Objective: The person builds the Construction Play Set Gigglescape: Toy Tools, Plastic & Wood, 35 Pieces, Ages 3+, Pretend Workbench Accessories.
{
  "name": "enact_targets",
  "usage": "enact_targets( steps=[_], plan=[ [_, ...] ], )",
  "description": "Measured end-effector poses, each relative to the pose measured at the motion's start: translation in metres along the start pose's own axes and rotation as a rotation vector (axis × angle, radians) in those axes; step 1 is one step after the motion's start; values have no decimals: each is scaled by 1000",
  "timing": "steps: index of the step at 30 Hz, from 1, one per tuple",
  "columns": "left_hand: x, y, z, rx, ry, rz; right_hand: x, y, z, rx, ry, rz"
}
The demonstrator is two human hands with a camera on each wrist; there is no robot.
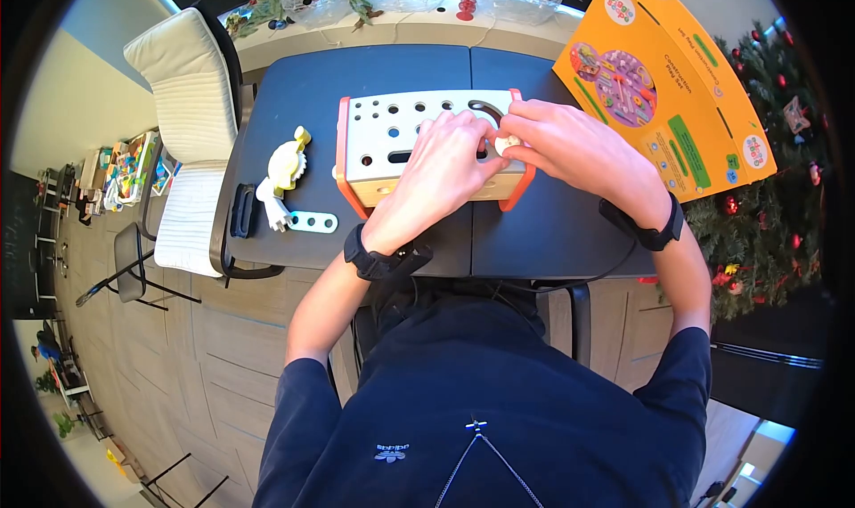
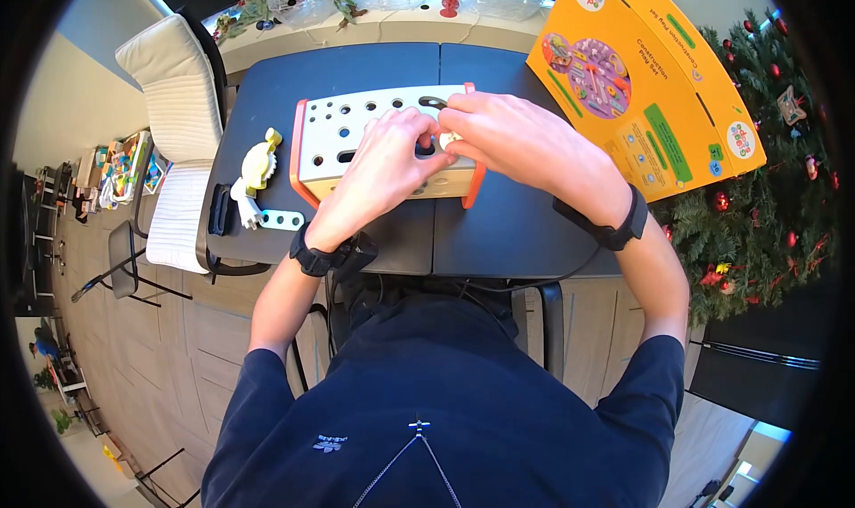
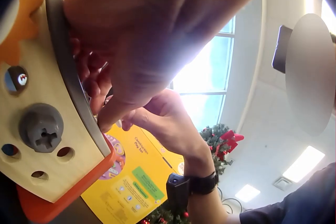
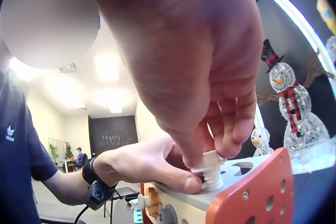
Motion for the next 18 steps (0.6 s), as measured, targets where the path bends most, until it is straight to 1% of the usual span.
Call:
enact_targets(
  steps=[2, 3, 5, 8, 11, 14, 17, 18],
  plan=[
    [2, -2, 1, -23, -18, -25, 1, 4, 3, -39, 21, -4],
    [2, -3, 2, -36, -28, -36, 3, 8, 7, -108, 6, 27],
    [4, -1, 1, -33, -14, 2, 8, 12, 13, -247, -26, 89],
    [6, 1, 3, -21, -3, 22, 13, 21, 22, -369, -124, 189],
    [7, -2, 4, -19, -33, -15, 10, 21, 17, -353, -230, 254],
    [10, 0, 0, -11, -126, -78, 1, -4, -6, -148, 36, -39],
    [11, -6, 2, -22, -197, -94, -5, -4, 0, -139, -12, -119],
    [11, -7, 5, -30, -213, -91, -5, -2, 2, -112, 18, -120]
  ],
)
Point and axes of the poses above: each hand's wrist, its own x-axis towards the middle knuckle, its own z-axis out of the palm, y = z × x, the point moved 8 cm from there along x, towards the middle knuckle, and after that the axes turned 3 degrees about y, right-handed, at the moved point
